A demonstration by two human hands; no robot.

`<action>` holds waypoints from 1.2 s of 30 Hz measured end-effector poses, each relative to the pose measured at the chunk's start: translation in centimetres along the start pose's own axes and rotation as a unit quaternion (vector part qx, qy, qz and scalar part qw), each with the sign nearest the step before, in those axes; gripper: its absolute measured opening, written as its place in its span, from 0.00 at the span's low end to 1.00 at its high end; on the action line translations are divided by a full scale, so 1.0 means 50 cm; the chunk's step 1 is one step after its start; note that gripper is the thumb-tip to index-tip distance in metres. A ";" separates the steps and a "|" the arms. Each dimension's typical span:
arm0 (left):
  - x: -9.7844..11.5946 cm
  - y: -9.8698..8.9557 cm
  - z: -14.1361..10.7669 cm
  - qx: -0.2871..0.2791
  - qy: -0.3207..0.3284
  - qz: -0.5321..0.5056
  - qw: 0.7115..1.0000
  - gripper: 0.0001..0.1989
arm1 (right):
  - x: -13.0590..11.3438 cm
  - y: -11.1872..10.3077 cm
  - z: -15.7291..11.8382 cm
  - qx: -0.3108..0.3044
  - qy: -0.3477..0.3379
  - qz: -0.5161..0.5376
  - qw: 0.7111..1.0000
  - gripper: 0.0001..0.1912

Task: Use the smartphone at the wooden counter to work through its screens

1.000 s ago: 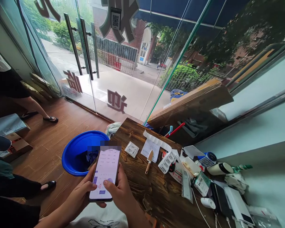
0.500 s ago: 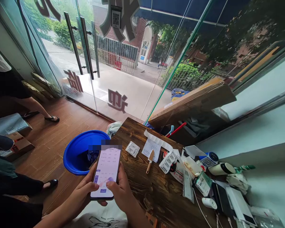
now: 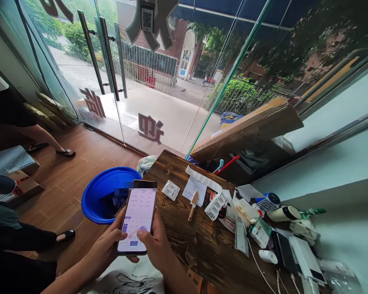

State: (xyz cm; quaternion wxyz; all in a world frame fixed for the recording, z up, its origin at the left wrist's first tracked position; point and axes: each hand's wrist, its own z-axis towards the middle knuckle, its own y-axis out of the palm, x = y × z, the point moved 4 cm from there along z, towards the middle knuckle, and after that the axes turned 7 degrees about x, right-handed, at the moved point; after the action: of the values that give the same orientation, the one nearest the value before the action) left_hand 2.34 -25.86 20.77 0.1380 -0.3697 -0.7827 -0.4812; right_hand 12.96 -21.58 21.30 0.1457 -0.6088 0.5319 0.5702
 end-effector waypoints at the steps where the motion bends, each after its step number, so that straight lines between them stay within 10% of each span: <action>1: 0.000 0.000 0.000 -0.003 0.001 -0.002 1.000 0.51 | 0.000 0.000 -0.001 0.007 0.007 0.001 1.000 0.37; 36: 0.028 0.036 -0.022 0.038 0.014 0.036 0.999 0.49 | -0.014 -0.004 -0.003 0.011 -0.018 -0.028 0.999 0.31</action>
State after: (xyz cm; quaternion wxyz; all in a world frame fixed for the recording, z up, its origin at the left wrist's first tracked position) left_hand 2.49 -25.70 23.30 0.1800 -0.3855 -0.7849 -0.4505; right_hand 13.34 -21.28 21.85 0.1777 -0.6113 0.5186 0.5708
